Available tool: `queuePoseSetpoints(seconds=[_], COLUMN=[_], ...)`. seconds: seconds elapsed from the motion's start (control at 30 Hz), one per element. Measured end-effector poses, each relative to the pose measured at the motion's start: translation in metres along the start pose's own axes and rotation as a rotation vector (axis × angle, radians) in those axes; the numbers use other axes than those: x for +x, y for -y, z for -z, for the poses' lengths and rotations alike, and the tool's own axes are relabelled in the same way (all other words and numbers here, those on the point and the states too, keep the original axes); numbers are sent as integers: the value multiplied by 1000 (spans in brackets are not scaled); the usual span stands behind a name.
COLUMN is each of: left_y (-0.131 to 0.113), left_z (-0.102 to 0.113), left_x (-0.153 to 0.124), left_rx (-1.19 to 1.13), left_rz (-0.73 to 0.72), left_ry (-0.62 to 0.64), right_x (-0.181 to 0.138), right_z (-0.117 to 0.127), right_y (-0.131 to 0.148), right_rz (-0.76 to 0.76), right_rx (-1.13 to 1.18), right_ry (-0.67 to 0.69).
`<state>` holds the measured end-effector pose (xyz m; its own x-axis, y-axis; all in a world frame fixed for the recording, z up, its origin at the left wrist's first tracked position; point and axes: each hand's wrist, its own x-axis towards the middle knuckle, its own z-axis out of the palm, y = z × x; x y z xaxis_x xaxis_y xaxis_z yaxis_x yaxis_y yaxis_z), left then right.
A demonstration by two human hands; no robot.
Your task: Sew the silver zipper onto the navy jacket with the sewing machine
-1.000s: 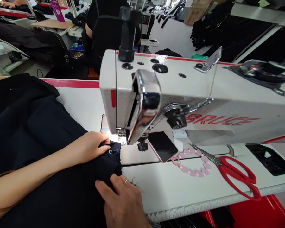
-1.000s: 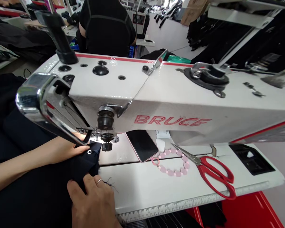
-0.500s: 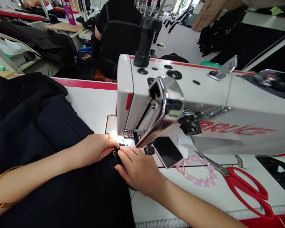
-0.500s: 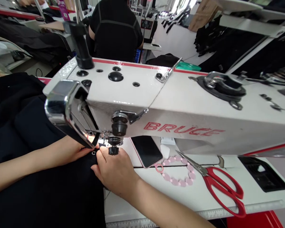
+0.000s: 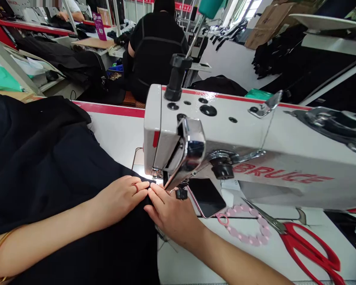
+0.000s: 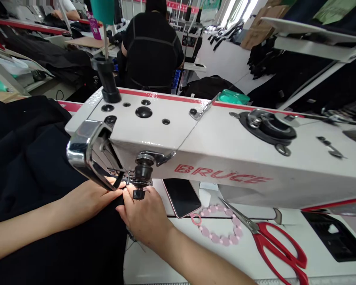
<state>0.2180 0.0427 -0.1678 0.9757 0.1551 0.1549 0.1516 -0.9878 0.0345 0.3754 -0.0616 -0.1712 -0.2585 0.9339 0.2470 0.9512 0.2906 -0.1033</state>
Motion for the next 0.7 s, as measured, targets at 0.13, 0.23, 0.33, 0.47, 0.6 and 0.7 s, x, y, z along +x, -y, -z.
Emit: queuePoseSetpoints(seconds=[0.13,0.23,0.33,0.47,0.6,0.7], left_y=[1,1,0,0,-2,-2], left_z=[0,1,1,2,4,5], left_x=[7,10,11,13,15,15], left_rx=[-24,-37,-33,18,43,74], left_rz=[36,67,79,91,88,96], left_ry=[5,20,27,-4,-30,-15], right_x=[-2,-3,-3,-2,-1,1], right_z=[-2,-2,-1,1,3,1], right_y=[-3,-4,-5,-8,-16,-26], right_rz=[-41,-76,-86,-82,-85,-198], right_rx=[-60,-106,-121,-73,72,278], right_ry=[10,31,43,55,2,-86])
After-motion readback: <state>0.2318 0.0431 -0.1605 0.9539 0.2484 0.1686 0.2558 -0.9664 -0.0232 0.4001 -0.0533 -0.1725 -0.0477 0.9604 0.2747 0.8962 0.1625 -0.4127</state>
